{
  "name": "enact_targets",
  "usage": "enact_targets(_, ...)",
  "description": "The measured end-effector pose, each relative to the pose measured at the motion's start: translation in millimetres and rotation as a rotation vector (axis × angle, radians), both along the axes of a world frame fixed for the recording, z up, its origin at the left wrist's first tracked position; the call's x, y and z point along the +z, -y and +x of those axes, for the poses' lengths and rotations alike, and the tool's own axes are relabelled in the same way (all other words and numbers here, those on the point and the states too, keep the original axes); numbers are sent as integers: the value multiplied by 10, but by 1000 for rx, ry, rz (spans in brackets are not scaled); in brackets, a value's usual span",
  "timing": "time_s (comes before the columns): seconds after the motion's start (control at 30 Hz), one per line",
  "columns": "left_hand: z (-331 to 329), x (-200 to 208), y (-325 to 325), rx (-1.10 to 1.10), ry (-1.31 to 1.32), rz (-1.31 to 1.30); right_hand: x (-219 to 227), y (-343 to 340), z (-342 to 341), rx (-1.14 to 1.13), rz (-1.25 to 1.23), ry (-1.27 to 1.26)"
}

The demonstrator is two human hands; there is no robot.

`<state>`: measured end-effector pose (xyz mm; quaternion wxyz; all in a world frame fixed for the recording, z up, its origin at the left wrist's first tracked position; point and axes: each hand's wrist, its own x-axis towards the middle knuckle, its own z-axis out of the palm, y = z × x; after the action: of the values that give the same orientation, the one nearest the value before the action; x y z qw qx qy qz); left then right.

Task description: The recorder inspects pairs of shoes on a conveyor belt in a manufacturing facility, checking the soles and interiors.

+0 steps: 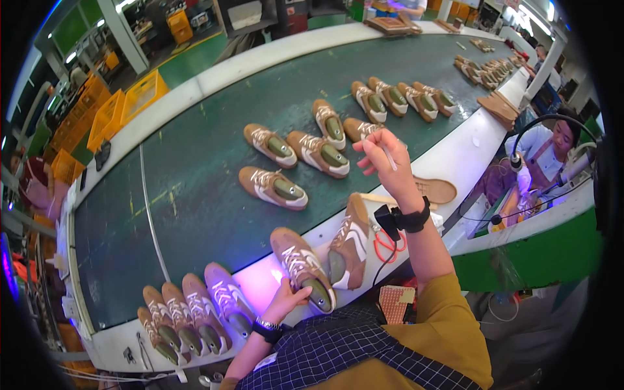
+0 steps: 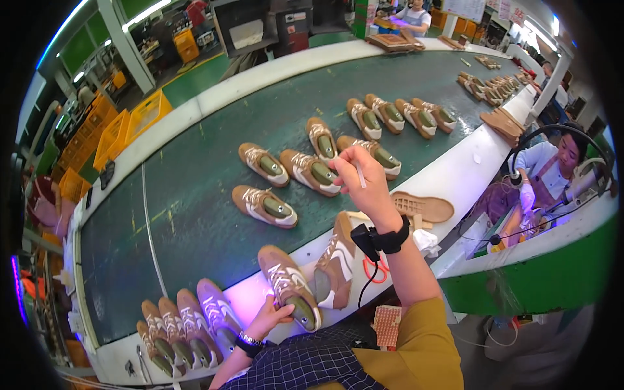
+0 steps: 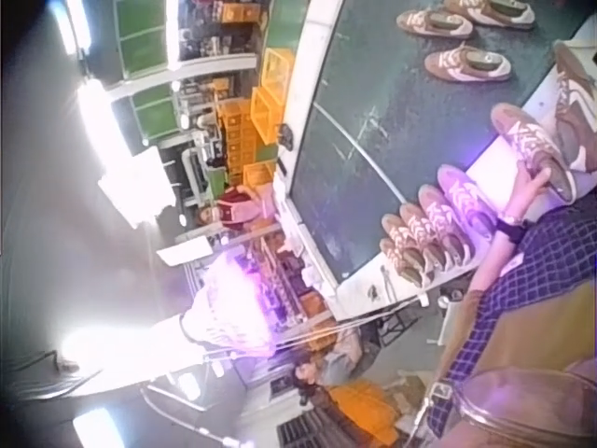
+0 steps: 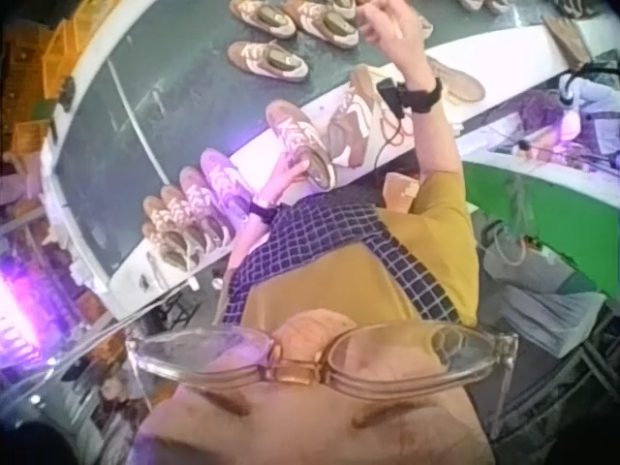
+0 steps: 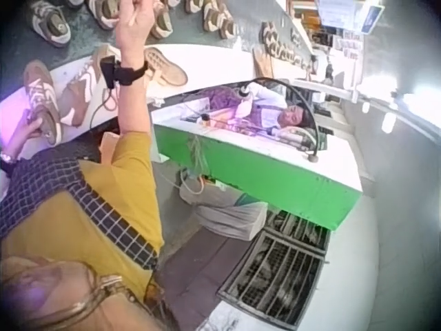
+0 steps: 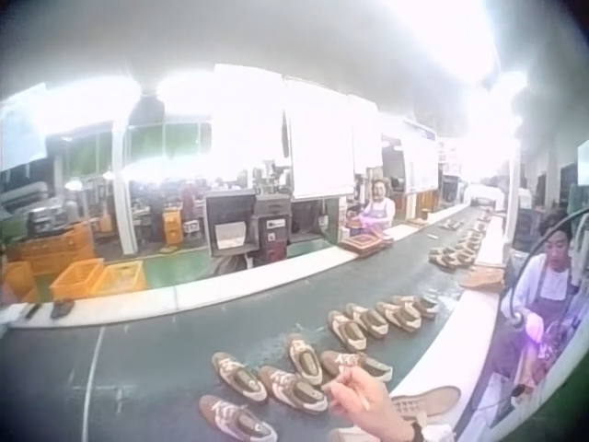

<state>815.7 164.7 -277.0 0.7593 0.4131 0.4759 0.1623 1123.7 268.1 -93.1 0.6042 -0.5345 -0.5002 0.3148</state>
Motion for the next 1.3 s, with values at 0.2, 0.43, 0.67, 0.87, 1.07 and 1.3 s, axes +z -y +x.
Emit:
enact_targets(0.2,-23,78,-29,-45,21,-11,-998,309,72,-80,-181,300)
enact_targets(0.43,82,3,-16,3,-91,63,-1639,832,-133,-231,-561,441)
enact_targets(0.67,157,-29,26,104,-132,62,-1956,872,-179,-221,-637,211)
enact_targets(0.87,120,-44,19,56,-106,53,-2069,891,-77,-129,-531,-91)
enact_targets(1.07,105,-53,22,11,-123,38,-2067,979,-38,-15,-433,-699)
enact_targets(1.3,106,-54,27,53,-105,42,-1560,847,-187,428,-299,-1196)
